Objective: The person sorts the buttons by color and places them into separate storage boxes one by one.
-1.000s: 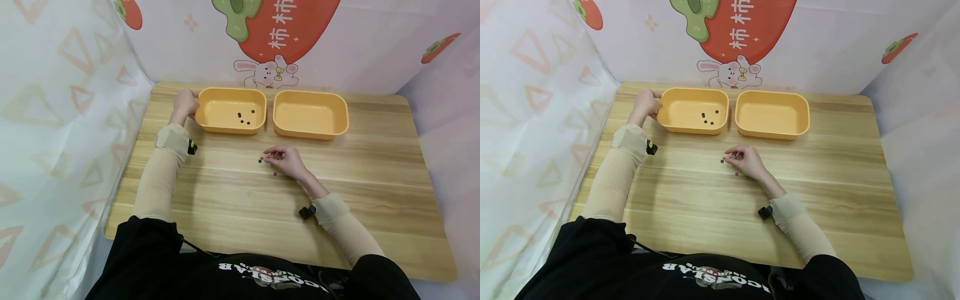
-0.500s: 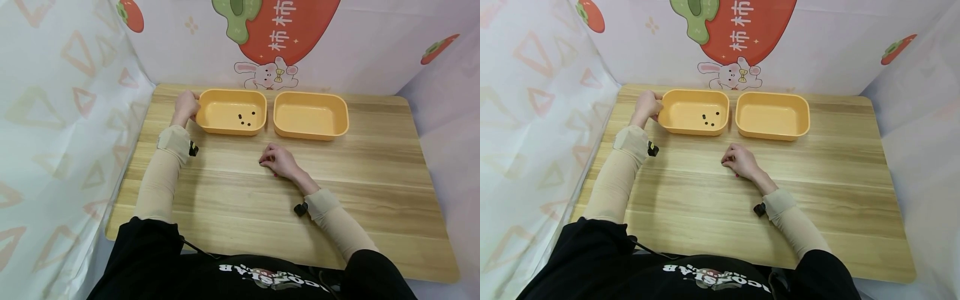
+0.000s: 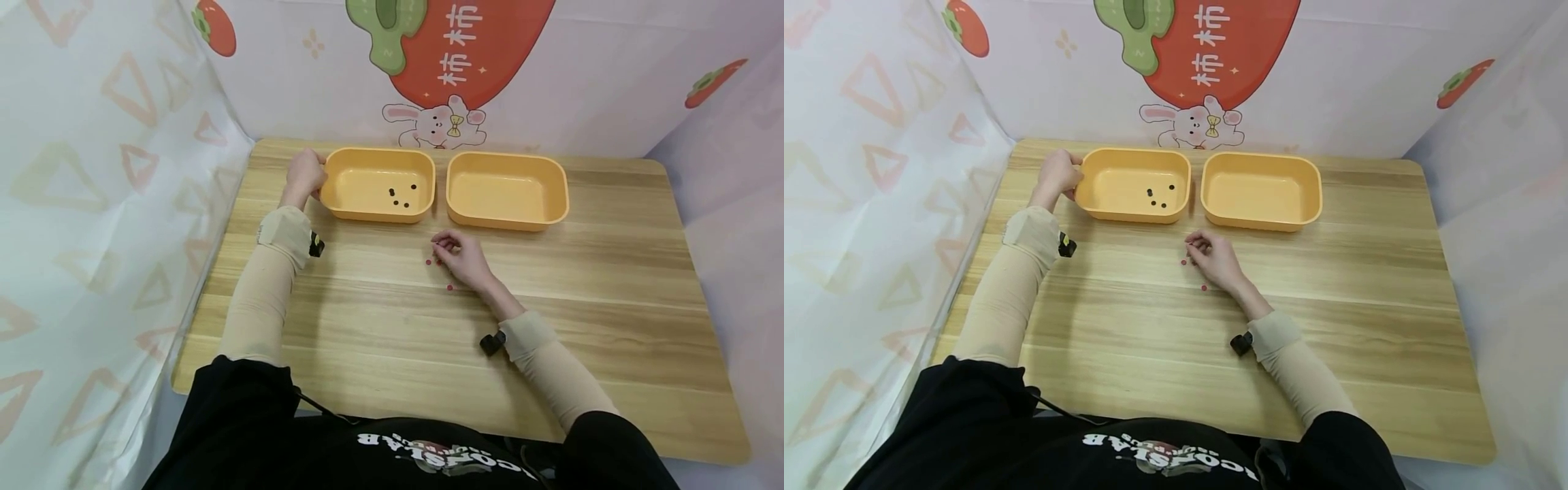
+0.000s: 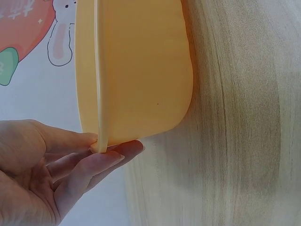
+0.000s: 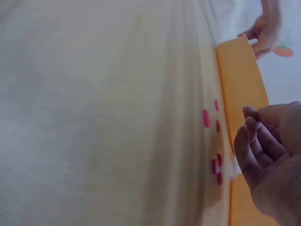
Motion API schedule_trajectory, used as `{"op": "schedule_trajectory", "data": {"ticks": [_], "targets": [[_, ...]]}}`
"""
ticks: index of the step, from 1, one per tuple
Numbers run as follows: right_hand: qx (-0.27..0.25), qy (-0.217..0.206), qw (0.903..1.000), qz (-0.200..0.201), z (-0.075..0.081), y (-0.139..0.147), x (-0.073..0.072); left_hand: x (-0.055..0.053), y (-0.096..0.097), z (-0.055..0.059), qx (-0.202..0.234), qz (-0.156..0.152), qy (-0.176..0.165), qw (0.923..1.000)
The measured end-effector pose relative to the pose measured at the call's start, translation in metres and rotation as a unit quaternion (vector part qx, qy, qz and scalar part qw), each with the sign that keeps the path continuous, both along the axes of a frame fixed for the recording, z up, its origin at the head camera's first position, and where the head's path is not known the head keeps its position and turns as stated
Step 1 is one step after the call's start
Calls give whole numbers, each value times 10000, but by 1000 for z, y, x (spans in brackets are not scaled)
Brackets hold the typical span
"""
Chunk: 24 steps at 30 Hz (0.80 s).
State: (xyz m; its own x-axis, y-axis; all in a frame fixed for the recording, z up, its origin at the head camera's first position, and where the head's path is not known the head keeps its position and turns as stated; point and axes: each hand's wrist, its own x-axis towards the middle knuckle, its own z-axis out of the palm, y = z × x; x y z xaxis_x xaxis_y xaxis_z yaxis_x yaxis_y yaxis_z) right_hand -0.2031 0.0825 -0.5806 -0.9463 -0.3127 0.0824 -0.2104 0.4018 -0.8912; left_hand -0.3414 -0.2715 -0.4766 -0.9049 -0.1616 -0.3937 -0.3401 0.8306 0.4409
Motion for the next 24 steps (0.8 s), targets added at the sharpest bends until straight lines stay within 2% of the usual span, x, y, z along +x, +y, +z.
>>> {"op": "schedule_trajectory", "data": {"ticks": [3,8,13,17,24], "targets": [[-380,-188,9989,-215,5,5,-3,0,0,-1,-29,15,-48,10000],[-712,-448,9963,-197,14,13,-7,0,1,-2,-92,-24,-25,10000],[-1074,-311,9936,-168,22,18,-9,0,3,0,-139,-35,50,9999],[-1372,-163,9901,-244,28,19,-13,-1,5,1,-171,-6,-22,9999],[-1502,150,9876,-439,41,11,-24,-2,8,6,-271,10,-143,9995]]}}
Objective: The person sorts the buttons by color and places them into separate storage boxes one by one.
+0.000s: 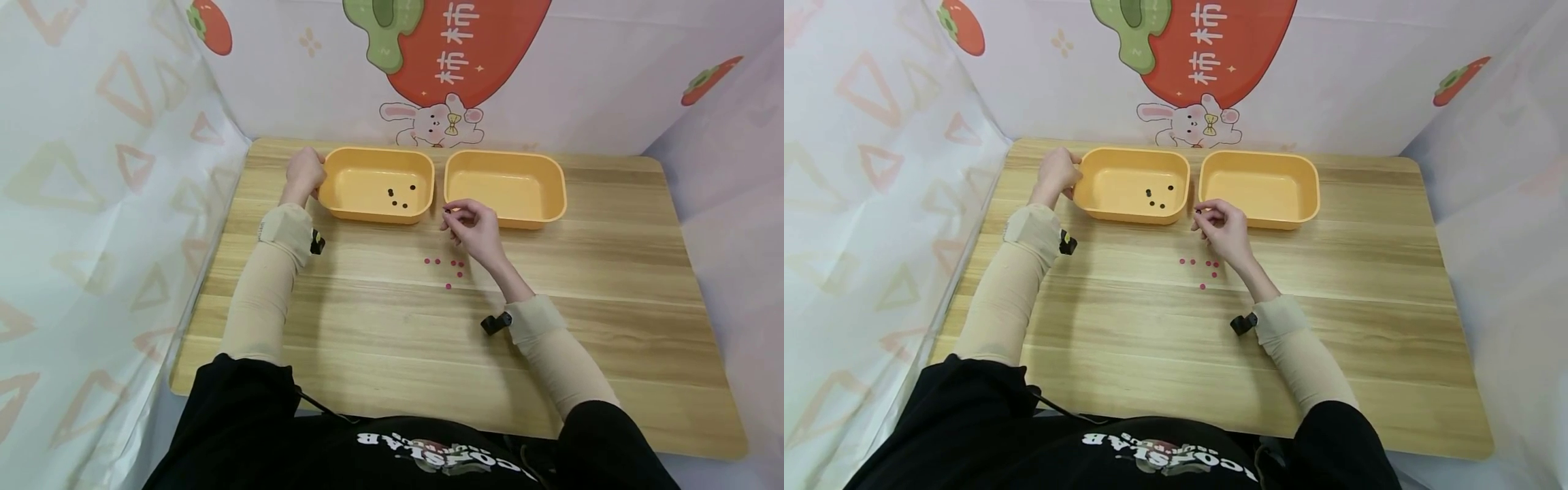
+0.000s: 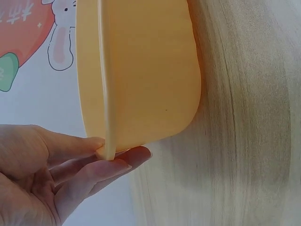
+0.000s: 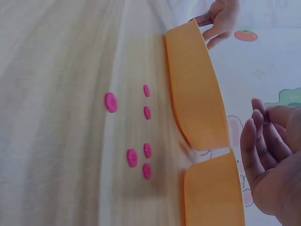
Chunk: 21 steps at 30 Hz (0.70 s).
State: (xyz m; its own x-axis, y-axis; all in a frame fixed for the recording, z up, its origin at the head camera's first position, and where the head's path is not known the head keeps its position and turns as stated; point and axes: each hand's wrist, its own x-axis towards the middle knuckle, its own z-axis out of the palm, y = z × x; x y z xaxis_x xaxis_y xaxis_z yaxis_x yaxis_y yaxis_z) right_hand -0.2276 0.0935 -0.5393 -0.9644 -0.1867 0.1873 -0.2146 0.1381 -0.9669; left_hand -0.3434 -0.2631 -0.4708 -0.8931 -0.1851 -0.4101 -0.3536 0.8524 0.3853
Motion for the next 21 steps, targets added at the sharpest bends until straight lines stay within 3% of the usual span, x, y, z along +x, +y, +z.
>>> {"op": "schedule_trajectory", "data": {"ticks": [13,21], "targets": [[-301,105,9993,189,11,-50,-49,-1,-8,-2,53,16,23,10000],[-317,-174,9990,248,6,-69,-63,0,-4,-7,280,55,144,9995]]}}
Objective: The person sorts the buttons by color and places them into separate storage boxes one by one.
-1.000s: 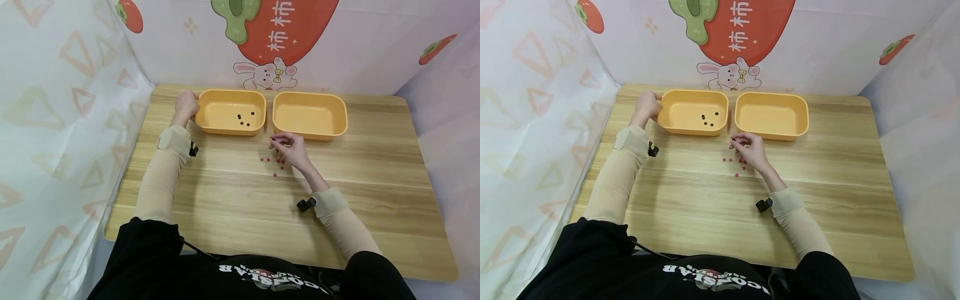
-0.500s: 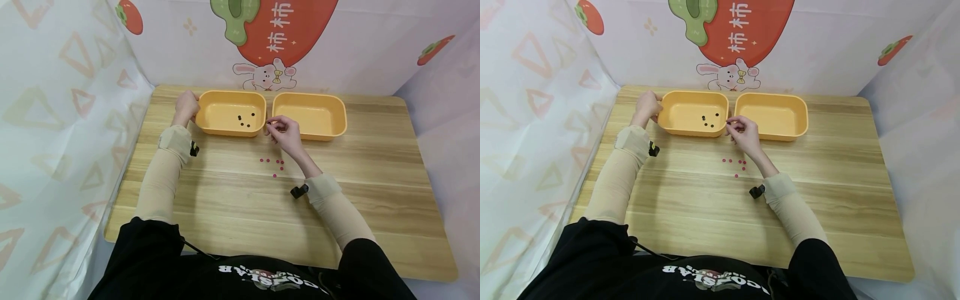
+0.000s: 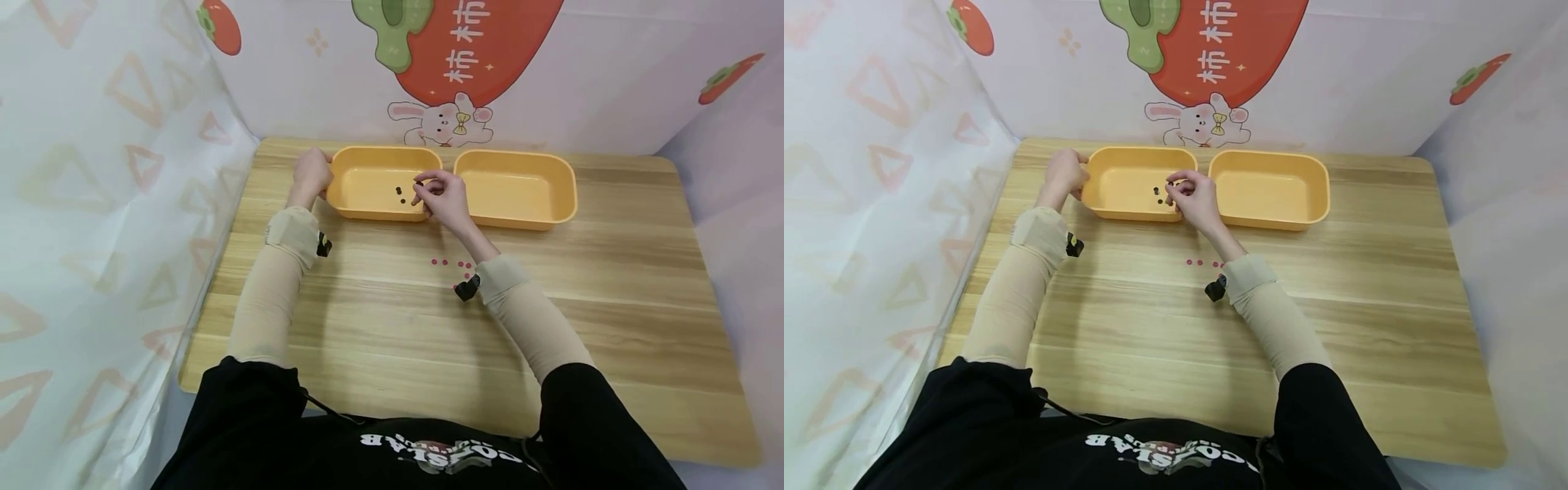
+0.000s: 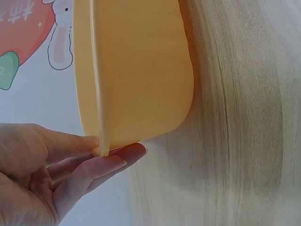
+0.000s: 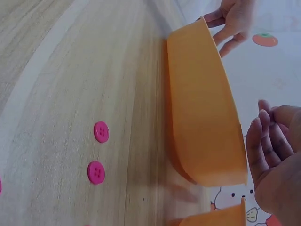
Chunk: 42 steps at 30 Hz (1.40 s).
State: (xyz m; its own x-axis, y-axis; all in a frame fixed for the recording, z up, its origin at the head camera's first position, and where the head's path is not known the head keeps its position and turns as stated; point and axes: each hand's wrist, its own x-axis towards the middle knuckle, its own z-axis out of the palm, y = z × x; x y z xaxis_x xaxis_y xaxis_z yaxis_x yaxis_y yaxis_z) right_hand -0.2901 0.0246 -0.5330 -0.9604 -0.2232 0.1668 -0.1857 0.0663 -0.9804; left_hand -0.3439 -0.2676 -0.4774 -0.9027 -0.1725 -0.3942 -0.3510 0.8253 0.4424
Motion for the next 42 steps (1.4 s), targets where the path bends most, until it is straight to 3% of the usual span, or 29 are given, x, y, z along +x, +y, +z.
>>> {"op": "schedule_trajectory", "data": {"ticks": [7,12,16,23,24,27,30,31,34,37,42], "targets": [[-5,-243,9997,-65,-4,-8,-6,3,6,-4,-187,-63,80,9998],[-153,-539,9984,-35,-2,-10,-11,2,11,-5,-865,-371,258,9952],[-385,-552,9977,-63,-3,3,-5,3,23,-8,-1366,-546,484,9879],[-576,-428,9972,-217,-7,31,21,0,29,-17,-1682,-428,759,9819],[-501,-395,9977,-222,-9,37,27,-5,26,-23,-1792,-413,771,9799],[106,-91,9998,-168,-19,52,49,-5,25,-25,-1984,-381,742,9766],[1019,207,9945,136,-31,60,67,-3,23,-24,-2150,-306,697,9736],[1324,293,9903,286,-35,61,70,3,25,-18,-2179,-274,707,9730],[2113,441,9741,671,-48,60,75,7,27,-21,-2448,-335,790,9658],[2540,472,9623,846,-56,59,75,12,34,-29,-2706,-478,1033,9559],[2589,336,9610,906,-64,63,73,18,47,-46,-3163,-538,1377,9371]]}}
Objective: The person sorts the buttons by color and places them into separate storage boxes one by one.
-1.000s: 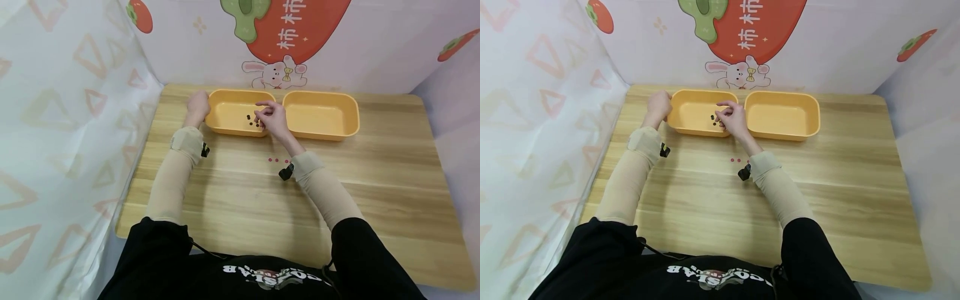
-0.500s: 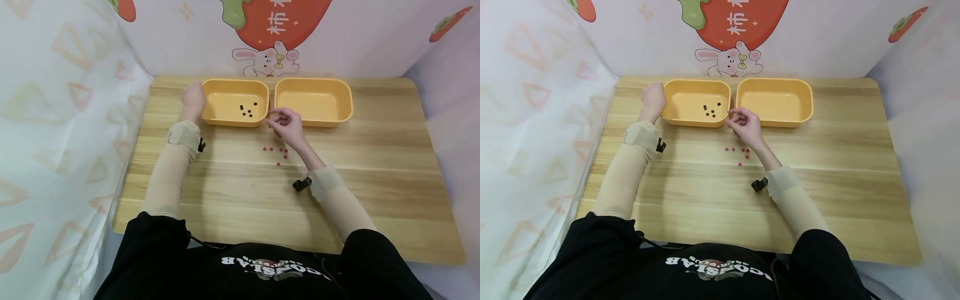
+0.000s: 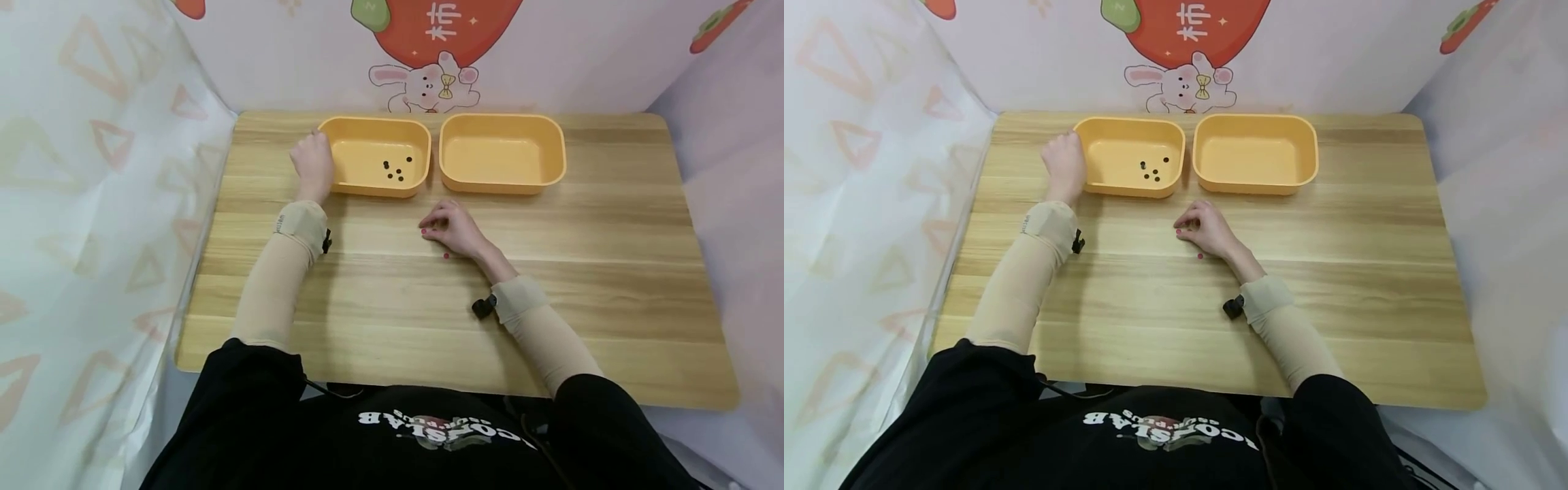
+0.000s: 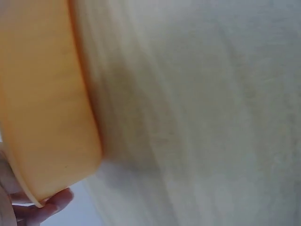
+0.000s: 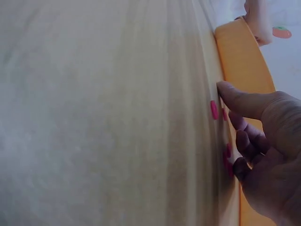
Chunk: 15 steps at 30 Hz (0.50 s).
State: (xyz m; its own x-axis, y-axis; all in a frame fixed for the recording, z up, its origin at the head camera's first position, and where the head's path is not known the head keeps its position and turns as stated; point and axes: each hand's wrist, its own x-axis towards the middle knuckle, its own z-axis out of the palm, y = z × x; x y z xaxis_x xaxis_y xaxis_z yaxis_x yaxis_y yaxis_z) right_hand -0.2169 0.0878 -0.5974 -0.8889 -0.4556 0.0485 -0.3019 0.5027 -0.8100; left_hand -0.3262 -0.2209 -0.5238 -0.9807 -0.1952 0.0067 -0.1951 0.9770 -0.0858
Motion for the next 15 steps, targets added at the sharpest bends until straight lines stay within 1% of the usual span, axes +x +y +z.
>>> {"op": "schedule_trajectory", "data": {"ticks": [2,4,7,10,13,15], "targets": [[-75,-10,10000,-12,-2,1,-3,-1,2,-1,-162,8,41,9999],[-181,6,9998,-51,-3,1,-4,-1,3,-1,-235,14,1,9997],[-368,33,9993,-110,-7,1,-4,0,3,0,-233,53,-51,9997],[-444,121,9988,-144,-11,1,-2,1,3,0,-194,90,-143,9997],[-448,210,9987,-150,-14,1,0,3,1,0,-25,171,-185,9997],[-464,236,9985,-161,-15,0,1,4,-2,0,340,344,-132,9987]]}}
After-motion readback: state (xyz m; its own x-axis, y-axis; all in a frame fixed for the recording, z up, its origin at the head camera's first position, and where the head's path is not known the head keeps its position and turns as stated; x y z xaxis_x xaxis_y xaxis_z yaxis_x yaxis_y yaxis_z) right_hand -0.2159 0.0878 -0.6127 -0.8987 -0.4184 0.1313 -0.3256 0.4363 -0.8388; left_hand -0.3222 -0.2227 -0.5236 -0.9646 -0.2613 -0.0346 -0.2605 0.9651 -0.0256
